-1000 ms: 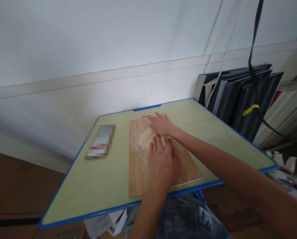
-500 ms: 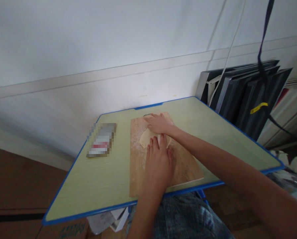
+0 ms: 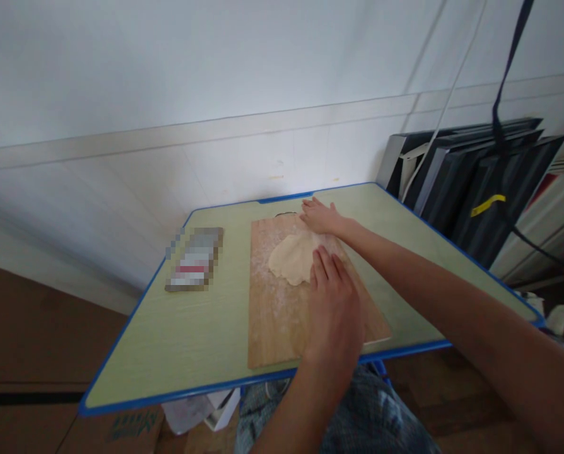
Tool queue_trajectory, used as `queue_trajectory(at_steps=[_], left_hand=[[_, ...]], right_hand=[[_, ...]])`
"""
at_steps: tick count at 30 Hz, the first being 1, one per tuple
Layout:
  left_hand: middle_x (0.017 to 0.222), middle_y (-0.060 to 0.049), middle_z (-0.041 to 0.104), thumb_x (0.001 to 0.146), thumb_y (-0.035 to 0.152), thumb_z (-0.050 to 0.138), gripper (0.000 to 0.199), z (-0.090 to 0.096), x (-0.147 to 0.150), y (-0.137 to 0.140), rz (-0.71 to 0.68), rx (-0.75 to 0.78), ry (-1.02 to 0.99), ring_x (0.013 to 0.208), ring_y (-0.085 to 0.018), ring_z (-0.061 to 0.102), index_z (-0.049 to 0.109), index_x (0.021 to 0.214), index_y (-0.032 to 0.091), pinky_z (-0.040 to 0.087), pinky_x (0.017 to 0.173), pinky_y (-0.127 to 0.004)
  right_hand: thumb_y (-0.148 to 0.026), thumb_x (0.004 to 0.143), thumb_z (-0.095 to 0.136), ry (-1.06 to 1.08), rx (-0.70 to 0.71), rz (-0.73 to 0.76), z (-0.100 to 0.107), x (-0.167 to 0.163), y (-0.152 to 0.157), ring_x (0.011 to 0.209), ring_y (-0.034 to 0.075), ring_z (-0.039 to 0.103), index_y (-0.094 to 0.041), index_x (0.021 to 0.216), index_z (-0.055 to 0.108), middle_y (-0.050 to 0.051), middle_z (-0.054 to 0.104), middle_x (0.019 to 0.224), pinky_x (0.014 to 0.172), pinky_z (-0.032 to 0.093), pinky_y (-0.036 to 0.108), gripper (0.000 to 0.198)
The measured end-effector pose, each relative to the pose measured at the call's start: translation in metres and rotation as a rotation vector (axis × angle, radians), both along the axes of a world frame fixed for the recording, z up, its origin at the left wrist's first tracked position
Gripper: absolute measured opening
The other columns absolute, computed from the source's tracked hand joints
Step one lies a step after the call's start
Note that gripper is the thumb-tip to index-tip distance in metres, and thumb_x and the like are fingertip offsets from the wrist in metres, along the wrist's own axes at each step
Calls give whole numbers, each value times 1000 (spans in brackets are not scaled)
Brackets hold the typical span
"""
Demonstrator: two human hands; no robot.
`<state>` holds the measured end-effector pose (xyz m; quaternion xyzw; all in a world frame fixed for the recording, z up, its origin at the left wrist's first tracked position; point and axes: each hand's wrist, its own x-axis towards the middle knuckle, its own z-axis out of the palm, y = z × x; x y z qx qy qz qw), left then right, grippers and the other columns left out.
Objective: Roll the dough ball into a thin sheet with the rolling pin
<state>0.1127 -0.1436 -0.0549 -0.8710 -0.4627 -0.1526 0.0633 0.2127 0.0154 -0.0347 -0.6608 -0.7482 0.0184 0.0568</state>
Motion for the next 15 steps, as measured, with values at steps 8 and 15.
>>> queue_trajectory(at_steps=[8, 15], left_hand=[[143, -20, 27, 88, 21, 35, 52, 7, -27, 9, -11, -159, -93, 132, -29, 24, 27, 136, 1, 29, 106, -42], [141, -25, 29, 91, 23, 28, 51, 8, -43, 13, 50, -276, -185, 133, -29, 23, 23, 136, 0, 29, 105, -45]], right_hand=[[-38, 91, 34, 8, 36, -3, -3, -23, 7, 131, 34, 22, -23, 119, 55, 11, 43, 136, 95, 27, 61, 39], [-39, 89, 38, -5, 67, 57, -1, -52, 16, 118, 31, 40, -16, 113, 58, 15, 55, 124, 93, 31, 58, 39]])
